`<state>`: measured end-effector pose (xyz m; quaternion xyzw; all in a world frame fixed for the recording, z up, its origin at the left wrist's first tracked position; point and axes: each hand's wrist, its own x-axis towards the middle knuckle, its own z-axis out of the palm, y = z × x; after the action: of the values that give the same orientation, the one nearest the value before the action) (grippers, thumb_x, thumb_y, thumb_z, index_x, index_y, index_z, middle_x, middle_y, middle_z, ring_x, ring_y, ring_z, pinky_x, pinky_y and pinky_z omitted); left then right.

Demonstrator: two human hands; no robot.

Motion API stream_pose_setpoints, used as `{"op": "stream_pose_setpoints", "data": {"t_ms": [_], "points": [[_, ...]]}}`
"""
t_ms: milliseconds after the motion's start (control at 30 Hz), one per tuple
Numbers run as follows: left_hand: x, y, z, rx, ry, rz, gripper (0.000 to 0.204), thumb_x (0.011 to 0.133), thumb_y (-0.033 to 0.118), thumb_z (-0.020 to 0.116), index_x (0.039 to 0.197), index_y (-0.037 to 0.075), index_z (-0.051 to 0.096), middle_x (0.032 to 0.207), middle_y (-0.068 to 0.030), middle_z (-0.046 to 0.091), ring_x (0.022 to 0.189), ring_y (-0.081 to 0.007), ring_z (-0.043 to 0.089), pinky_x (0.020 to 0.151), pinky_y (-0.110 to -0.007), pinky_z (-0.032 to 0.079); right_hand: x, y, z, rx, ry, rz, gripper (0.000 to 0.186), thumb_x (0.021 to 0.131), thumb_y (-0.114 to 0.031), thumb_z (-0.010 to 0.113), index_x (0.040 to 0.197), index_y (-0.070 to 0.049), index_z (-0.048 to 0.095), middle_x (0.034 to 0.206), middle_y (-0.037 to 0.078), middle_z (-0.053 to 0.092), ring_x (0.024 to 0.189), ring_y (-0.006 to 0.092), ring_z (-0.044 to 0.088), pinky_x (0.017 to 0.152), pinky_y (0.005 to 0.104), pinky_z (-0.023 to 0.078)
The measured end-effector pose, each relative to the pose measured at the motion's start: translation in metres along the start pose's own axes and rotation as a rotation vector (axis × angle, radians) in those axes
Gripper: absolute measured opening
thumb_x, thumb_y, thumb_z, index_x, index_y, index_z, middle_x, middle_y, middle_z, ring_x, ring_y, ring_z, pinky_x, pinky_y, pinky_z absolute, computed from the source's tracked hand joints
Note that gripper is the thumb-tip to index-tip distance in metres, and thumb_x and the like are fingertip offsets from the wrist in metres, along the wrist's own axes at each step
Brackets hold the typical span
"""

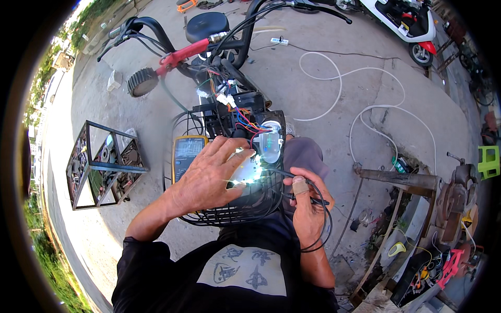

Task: The person tests an LED light module mounted on an electric scooter by connecting it to a power source and using a multimeter to measure voltage. They repeatedly touch the LED surface and probe the wiring with multimeter leads while the light remains illuminated.

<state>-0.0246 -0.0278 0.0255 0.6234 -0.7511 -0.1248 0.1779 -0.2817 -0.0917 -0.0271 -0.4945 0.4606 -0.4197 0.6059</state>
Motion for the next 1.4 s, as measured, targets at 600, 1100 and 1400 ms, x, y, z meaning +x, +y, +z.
{"op": "stream_pose_setpoints", "data": {"t_ms": [600, 1100, 1400], "points": [[-0.003, -0.005, 0.001, -0.066, -0.060, -0.023, 0.077, 0.084, 0.009, 0.087, 0.157, 0.001, 0.062, 0.158, -0.0212, 0.058, 0.141, -0.0419, 0.059, 0.122, -0.054, 0.051, -0.002, -0.005, 0.005, -0.070, -0.024, -0.054, 0.022, 0.114, -0.018, 0.076, 0.132, -0.007, 0.082, 0.107, 0.006, 0.088, 0.087, 0.0046, 0.074, 0.065, 0.0207, 0.051], [-0.003, -0.007, -0.002, -0.092, -0.068, -0.025, 0.076, 0.083, 0.008, 0.087, 0.155, 0.002, 0.063, 0.160, -0.0199, 0.057, 0.138, -0.0421, 0.059, 0.121, -0.054, 0.051, -0.003, -0.001, 0.007, -0.033, -0.043, -0.098, 0.023, 0.112, -0.009, 0.076, 0.134, -0.002, 0.078, 0.117, 0.006, 0.084, 0.091, 0.0073, 0.075, 0.069, 0.0216, 0.052], [0.000, -0.004, -0.003, -0.096, -0.064, -0.023, 0.075, 0.082, 0.009, 0.087, 0.153, 0.001, 0.064, 0.158, -0.0187, 0.057, 0.138, -0.0422, 0.058, 0.120, -0.055, 0.050, -0.002, 0.015, 0.002, -0.138, -0.007, -0.384, 0.017, 0.109, -0.005, 0.078, 0.124, 0.001, 0.075, 0.118, 0.012, 0.073, 0.096, 0.0178, 0.073, 0.080, 0.0324, 0.058]]}}
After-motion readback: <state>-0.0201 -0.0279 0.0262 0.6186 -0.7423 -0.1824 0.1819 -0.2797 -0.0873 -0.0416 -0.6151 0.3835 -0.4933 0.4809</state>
